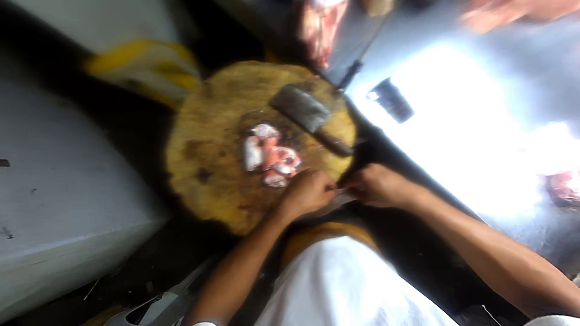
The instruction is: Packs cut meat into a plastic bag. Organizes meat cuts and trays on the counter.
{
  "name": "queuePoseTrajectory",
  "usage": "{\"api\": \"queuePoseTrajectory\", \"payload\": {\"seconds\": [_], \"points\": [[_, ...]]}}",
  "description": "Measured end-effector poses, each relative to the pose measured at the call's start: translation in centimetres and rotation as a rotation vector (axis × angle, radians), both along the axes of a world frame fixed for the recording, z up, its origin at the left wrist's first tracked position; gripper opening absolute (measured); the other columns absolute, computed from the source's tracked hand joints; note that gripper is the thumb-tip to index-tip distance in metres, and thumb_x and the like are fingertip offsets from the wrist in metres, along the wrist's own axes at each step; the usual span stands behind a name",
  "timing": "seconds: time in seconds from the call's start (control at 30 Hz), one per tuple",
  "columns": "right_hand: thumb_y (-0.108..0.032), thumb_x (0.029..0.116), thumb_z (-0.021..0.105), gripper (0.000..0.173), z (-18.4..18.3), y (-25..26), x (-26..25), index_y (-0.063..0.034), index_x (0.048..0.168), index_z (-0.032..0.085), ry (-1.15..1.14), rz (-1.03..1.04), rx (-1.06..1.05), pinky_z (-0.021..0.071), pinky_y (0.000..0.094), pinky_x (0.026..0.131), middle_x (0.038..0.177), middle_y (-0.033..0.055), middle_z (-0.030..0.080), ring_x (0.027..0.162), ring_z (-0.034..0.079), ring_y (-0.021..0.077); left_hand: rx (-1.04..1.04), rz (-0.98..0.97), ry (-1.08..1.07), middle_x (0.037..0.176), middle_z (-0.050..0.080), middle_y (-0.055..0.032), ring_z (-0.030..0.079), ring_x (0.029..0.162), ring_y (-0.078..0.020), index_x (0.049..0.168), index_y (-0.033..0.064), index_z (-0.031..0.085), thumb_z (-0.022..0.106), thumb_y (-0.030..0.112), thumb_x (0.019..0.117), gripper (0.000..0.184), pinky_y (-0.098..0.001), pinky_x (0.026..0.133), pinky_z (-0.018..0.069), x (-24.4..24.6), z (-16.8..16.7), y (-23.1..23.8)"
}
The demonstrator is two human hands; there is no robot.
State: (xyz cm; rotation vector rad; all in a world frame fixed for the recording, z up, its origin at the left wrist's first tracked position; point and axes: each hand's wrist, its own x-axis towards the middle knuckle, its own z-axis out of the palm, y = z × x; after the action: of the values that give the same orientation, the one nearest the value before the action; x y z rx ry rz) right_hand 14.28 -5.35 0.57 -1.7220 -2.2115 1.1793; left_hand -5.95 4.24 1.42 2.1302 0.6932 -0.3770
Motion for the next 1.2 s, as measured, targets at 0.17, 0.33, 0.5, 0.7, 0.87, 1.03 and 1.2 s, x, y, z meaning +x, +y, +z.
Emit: {"api": "queuePoseTrajectory", "payload": {"seconds": [0.17, 0.33, 0.5, 0.7, 0.87, 1.03, 1.2], "points": [[-0.039, 0.0952, 0.069, 0.038, -2.8, -1.8, 0.4, -0.0090, 0.073, 0.072, 0.228, -0.093, 0.093, 0.0471, 0.0320, 0.057, 0.062, -0.0003, 0.062, 0.058, 0.058, 0.0079, -0.012, -0.035, 0.050, 0.092, 0.074, -0.0020, 0.069, 0.089, -0.0180, 0.097, 0.0161, 0.078, 0.067, 0.027, 0.0987, 0.015, -0.0451, 0.083, 0.0540, 0.2, 0.2, -0.3], [-0.025, 0.0959, 0.068, 0.019, -3.0, -3.0, 0.1, -0.0102, 0.095, 0.080, 0.269, -0.164, 0.108, 0.0565, 0.0290, 0.073, 0.083, 0.0025, 0.074, 0.075, 0.068, 0.0070, 0.003, -0.078, 0.059, 0.087, 0.073, -0.0012, 0.068, 0.086, -0.0184, 0.095, 0.0169, 0.077, 0.067, 0.027, 0.0981, 0.014, -0.0459, 0.080, 0.0533, 0.5, -0.2, -0.4], [-0.043, 0.0934, 0.072, 0.041, -3.3, -3.8, -0.2, -0.0101, 0.070, 0.068, 0.240, -0.322, 0.063, 0.0407, 0.0248, 0.054, 0.061, -0.0042, 0.059, 0.055, 0.050, 0.0006, 0.014, -0.120, 0.047, 0.089, 0.073, -0.0019, 0.068, 0.088, -0.0192, 0.097, 0.0168, 0.076, 0.067, 0.027, 0.0981, 0.013, -0.0465, 0.080, 0.0531, 1.1, -0.3, -0.7], [-0.027, 0.0919, 0.074, 0.018, -3.8, -4.6, 0.2, -0.0101, 0.092, 0.081, 0.305, -0.311, 0.083, 0.0570, 0.0234, 0.074, 0.083, 0.0011, 0.075, 0.076, 0.068, 0.0025, 0.039, -0.161, 0.032, 0.088, 0.071, -0.0027, 0.068, 0.088, -0.0206, 0.095, 0.0166, 0.075, 0.068, 0.026, 0.0970, 0.012, -0.0473, 0.079, 0.0526, 1.8, -0.8, -0.9], [-0.029, 0.0914, 0.076, 0.021, -4.4, -5.7, 0.4, -0.0088, 0.086, 0.077, 0.319, -0.417, 0.029, 0.0529, 0.0198, 0.069, 0.079, -0.0012, 0.070, 0.072, 0.063, -0.0003, 0.039, -0.175, 0.018, 0.088, 0.072, -0.0039, 0.068, 0.088, -0.0219, 0.096, 0.0145, 0.075, 0.068, 0.022, 0.0971, 0.011, -0.0474, 0.079, 0.0527, 2.5, -1.1, -1.3], [-0.032, 0.0862, 0.082, 0.023, -4.9, -6.0, 0.4, -0.0109, 0.081, 0.076, 0.385, -0.546, -0.058, 0.0500, 0.0191, 0.063, 0.073, -0.0049, 0.069, 0.066, 0.060, -0.0022, 0.145, -0.049, -0.140, 0.102, 0.074, 0.0007, 0.066, 0.103, -0.0183, 0.109, 0.0197, 0.076, 0.077, 0.028, 0.0895, 0.021, -0.0444, 0.097, 0.0488, 2.2, -2.4, -2.4], [-0.014, 0.0892, 0.078, 0.010, -7.0, -6.6, 1.5, -0.0059, 0.095, 0.078, 0.601, -0.698, -0.083, 0.0615, 0.0245, 0.078, 0.091, 0.0011, 0.076, 0.081, 0.072, 0.0063, 0.246, 0.580, -0.561, 0.140, 0.062, -0.0011, 0.052, 0.136, -0.0161, 0.125, 0.0142, 0.072, 0.078, 0.027, 0.0908, 0.037, -0.0409, 0.115, 0.0450, 0.2, -2.7, -6.3]]}}
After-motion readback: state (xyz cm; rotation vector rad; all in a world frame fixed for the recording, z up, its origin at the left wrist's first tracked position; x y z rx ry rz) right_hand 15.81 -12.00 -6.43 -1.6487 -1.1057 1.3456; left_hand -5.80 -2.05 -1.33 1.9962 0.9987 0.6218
